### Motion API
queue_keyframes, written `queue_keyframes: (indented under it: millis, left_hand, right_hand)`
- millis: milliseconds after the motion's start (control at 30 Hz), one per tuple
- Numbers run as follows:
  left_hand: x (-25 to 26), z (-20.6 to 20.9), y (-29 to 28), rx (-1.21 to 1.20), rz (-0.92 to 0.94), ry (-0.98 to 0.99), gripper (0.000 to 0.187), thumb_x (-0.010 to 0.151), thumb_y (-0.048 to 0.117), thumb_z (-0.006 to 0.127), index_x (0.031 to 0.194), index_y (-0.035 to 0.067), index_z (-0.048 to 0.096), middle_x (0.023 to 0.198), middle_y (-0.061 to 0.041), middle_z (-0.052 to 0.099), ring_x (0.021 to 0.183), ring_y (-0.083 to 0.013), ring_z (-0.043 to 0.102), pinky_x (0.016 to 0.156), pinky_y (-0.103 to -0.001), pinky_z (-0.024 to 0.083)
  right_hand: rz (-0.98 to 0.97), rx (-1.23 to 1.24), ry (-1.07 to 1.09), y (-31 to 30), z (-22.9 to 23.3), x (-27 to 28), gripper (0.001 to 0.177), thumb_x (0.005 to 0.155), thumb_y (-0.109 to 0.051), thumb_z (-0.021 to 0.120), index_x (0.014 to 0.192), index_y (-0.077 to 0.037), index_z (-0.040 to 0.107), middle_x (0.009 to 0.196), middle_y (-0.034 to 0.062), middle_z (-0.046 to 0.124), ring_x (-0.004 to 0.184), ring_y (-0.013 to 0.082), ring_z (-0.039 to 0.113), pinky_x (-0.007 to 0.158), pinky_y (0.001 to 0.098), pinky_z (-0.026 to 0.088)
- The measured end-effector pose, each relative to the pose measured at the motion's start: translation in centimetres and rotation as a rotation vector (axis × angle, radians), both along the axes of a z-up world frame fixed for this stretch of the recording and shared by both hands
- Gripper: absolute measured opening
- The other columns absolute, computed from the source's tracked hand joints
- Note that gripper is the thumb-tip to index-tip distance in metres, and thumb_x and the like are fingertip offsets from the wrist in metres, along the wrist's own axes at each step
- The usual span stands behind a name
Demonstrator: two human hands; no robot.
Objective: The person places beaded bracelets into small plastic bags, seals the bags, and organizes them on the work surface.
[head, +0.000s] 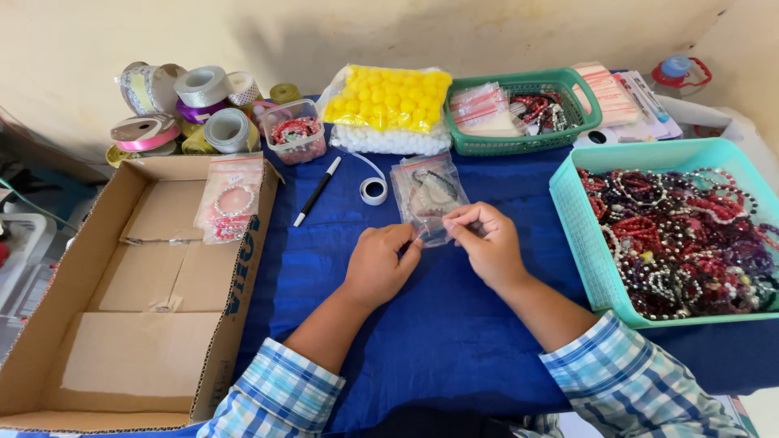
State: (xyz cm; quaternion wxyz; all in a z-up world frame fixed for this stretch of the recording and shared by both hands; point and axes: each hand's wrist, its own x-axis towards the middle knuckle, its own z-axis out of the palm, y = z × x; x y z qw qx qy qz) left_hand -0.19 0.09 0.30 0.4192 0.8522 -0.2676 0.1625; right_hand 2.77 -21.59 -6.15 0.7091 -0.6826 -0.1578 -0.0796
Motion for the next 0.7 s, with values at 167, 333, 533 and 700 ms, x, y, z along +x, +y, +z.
queue_keyframes:
  millis: [167, 333, 533, 700]
  left_hand:
    - [0.0, 0.1, 0.2, -0.015, -0.038, 0.012, 0.018, 0.085, 0.019, 0.072, 0.079, 0.006, 0.062, 0.080, -0.011, 0.068, 0.075, -0.0342, 0.065, 0.068, -0.046, 0.046]
    - [-0.1, 1.0, 0.7, -0.143, -0.047, -0.066, 0.034, 0.078, 0.022, 0.081, 0.099, 0.002, 0.062, 0.106, -0.016, 0.063, 0.106, -0.0368, 0.059, 0.093, -0.045, 0.047]
    - [0.8, 0.2, 1.1, -0.061, -0.091, -0.193, 0.038, 0.076, 0.023, 0.085, 0.107, 0.006, 0.071, 0.136, -0.013, 0.062, 0.138, -0.0405, 0.045, 0.113, -0.051, 0.037]
    - [1.2, -1.1, 1.1, -0.023, -0.055, -0.186, 0.016, 0.083, 0.023, 0.082, 0.088, 0.011, 0.073, 0.116, -0.003, 0.072, 0.127, -0.0304, 0.060, 0.106, -0.047, 0.041]
  right_hand:
    - [0.023, 0.033, -0.003, -0.4, 0.3, -0.2, 0.011, 0.097, 0.002, 0.068, 0.095, -0.005, 0.059, 0.106, 0.0095, 0.074, 0.085, 0.0061, 0.066, 0.075, 0.0214, 0.054]
    - [0.077, 0.011, -0.006, -0.7, 1.0, -0.7, 0.012, 0.097, 0.001, 0.068, 0.099, -0.006, 0.058, 0.103, 0.0102, 0.075, 0.091, 0.0085, 0.070, 0.080, 0.0224, 0.057]
    - [0.216, 0.175, 0.094, -1.0, 0.9, -0.6, 0.012, 0.097, 0.001, 0.067, 0.100, -0.007, 0.058, 0.097, 0.0107, 0.075, 0.083, 0.0118, 0.071, 0.074, 0.0264, 0.058]
    - [0.100, 0.166, 0.094, -1.1, 0.7, -0.4, 0.006, 0.101, -0.003, 0.062, 0.105, -0.007, 0.063, 0.106, 0.0098, 0.075, 0.084, 0.0111, 0.069, 0.069, 0.0241, 0.055]
